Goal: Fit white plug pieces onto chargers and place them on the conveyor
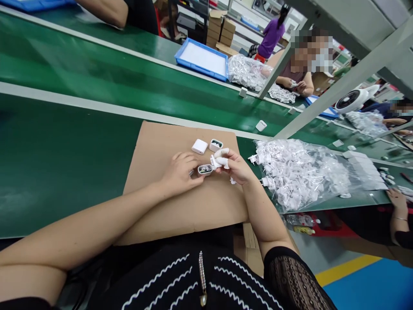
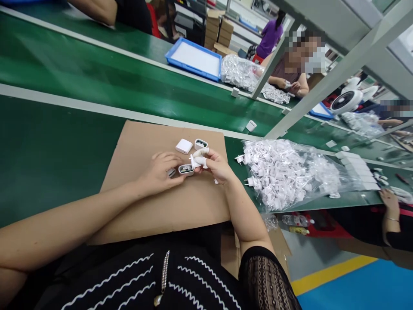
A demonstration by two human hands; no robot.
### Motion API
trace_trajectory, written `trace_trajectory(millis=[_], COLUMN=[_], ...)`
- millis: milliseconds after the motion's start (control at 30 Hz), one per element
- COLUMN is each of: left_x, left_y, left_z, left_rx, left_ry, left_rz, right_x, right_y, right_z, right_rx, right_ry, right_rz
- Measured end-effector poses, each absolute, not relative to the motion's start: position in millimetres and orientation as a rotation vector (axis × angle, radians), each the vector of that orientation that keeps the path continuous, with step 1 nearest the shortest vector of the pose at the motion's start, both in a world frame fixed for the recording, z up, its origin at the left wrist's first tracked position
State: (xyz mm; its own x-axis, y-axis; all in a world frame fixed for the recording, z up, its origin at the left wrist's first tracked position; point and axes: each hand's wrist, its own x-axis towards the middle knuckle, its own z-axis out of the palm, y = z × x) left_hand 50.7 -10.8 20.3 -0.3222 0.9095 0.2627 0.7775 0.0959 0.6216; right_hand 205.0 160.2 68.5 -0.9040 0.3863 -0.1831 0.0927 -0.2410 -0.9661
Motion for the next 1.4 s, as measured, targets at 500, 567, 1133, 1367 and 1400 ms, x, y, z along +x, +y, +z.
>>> trace_trajectory(millis=[500, 567, 1133, 1367, 1400], left_x=[42, 42, 37, 38, 38], left_y=[-12, -12, -13, -13, -13], left_z=[8, 8, 13, 14, 13], left_rx=[1.513, 1.52, 1.631, 1.606, 1.601], left_ry=[2.023, 2.022, 1.989, 2.014, 2.017], left_rz=[1.154, 1.167, 1.156, 1.132, 1.13], right_x=[207, 206, 192, 185, 185], right_y=[138, 136, 125, 115, 114], right_z=[80, 77, 80, 87, 87], right_rx=[-0.399, -0.377, -0.178, -0.308, -0.322], right_ry=[-2.577, -2.624, -2.906, -2.954, -2.955], right_rz=[1.029, 0.935, 0.322, 0.106, 0.102])
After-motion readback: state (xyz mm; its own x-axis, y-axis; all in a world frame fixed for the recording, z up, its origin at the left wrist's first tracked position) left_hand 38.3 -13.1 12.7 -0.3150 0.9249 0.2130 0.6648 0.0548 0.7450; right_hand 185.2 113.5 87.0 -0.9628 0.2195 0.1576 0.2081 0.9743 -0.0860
